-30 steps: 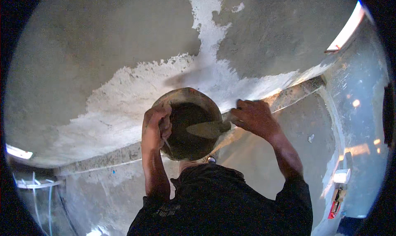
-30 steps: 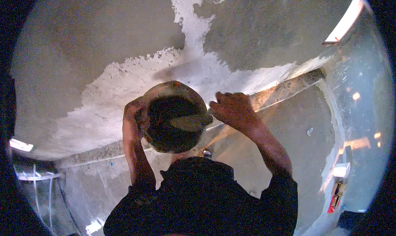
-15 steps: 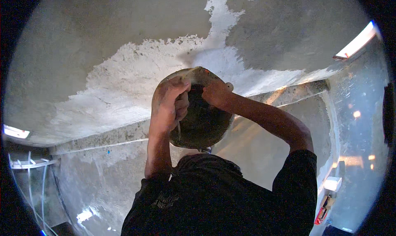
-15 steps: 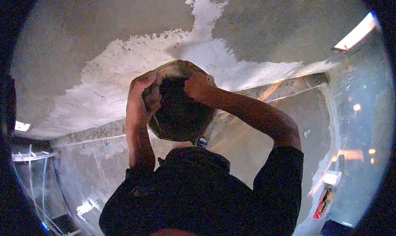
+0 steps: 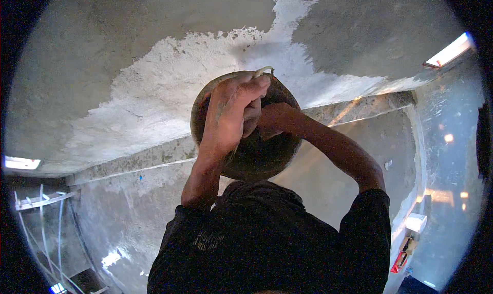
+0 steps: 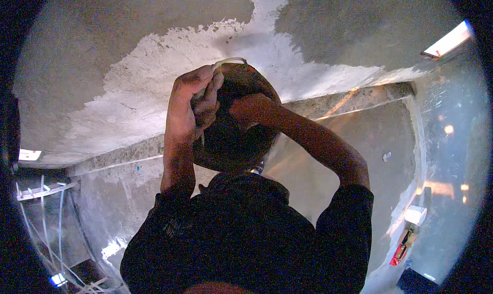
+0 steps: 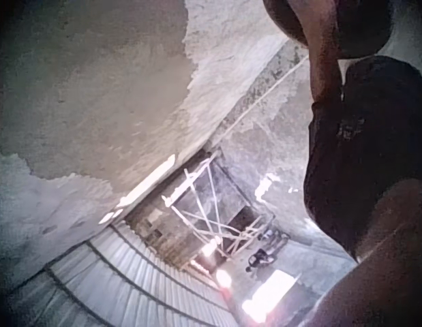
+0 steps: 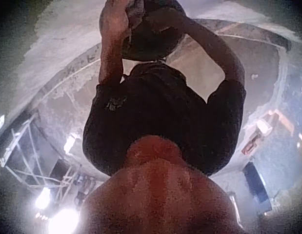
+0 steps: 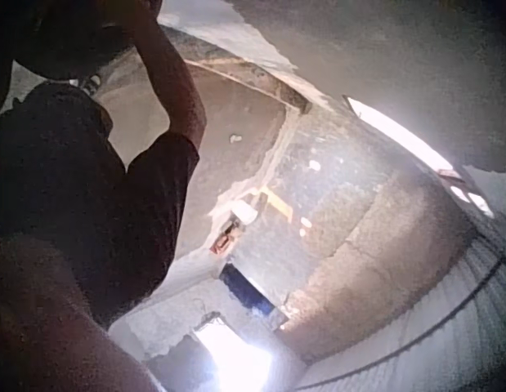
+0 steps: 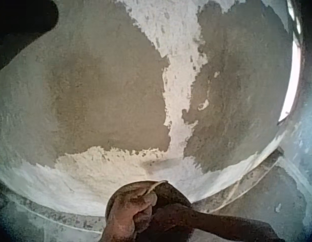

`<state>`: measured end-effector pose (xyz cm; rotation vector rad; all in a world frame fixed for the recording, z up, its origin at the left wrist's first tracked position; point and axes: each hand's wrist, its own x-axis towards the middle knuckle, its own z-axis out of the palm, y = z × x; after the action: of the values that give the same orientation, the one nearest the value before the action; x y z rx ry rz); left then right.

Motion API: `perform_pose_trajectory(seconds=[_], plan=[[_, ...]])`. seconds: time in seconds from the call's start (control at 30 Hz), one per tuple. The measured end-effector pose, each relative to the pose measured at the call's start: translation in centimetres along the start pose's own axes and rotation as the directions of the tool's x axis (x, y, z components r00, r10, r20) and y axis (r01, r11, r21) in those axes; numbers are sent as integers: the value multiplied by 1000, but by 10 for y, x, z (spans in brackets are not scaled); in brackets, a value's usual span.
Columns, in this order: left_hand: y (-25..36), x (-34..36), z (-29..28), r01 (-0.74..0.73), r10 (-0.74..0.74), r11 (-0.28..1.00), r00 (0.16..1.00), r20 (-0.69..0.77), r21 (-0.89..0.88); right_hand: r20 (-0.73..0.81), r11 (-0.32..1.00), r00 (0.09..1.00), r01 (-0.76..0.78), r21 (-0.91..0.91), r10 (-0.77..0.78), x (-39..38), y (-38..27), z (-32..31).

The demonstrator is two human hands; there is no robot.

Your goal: The person holds a bucket of mortar and repeatedly scoops mortar with a trowel to apply and spread it onto a wall.

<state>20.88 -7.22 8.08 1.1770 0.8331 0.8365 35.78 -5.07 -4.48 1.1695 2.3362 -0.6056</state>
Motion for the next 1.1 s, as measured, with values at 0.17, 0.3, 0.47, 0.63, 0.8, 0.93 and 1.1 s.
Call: perform_pose_trajectory(seconds=[0.17, 0.3, 0.47, 0.63, 0.8, 0.93, 1.1], plan=[[-1, -1, -11, 56, -56, 998, 998, 7, -42, -109, 986, 993, 53, 157, -36, -10, -2, 2], [-10, 1, -11, 47, -59, 995, 987, -147, -84, -321, 955, 941, 185, 232, -105, -39, 16, 13], [-17, 5, -31, -17, -26, 988, 962, -270, -154, -309, 787, 951, 198, 584, -11, -77, 31, 23], [-9, 8, -32, 124, -165, 968, 969, -182, -217, -420, 728, 892, 173, 663, 170, -122, 42, 80], [-13, 16, -30, 72, -132, 974, 950, -283, -214, -477, -49, 809, 522, 851, 343, -125, 45, 168], [-27, 25, -26, 68, -115, 983, 954, -277, -172, -419, -248, 752, 594, 765, 510, -111, 33, 204], [-35, 21, -27, 133, -175, 982, 899, -402, -132, -425, -170, 606, 685, 708, 672, -89, 21, 197]])
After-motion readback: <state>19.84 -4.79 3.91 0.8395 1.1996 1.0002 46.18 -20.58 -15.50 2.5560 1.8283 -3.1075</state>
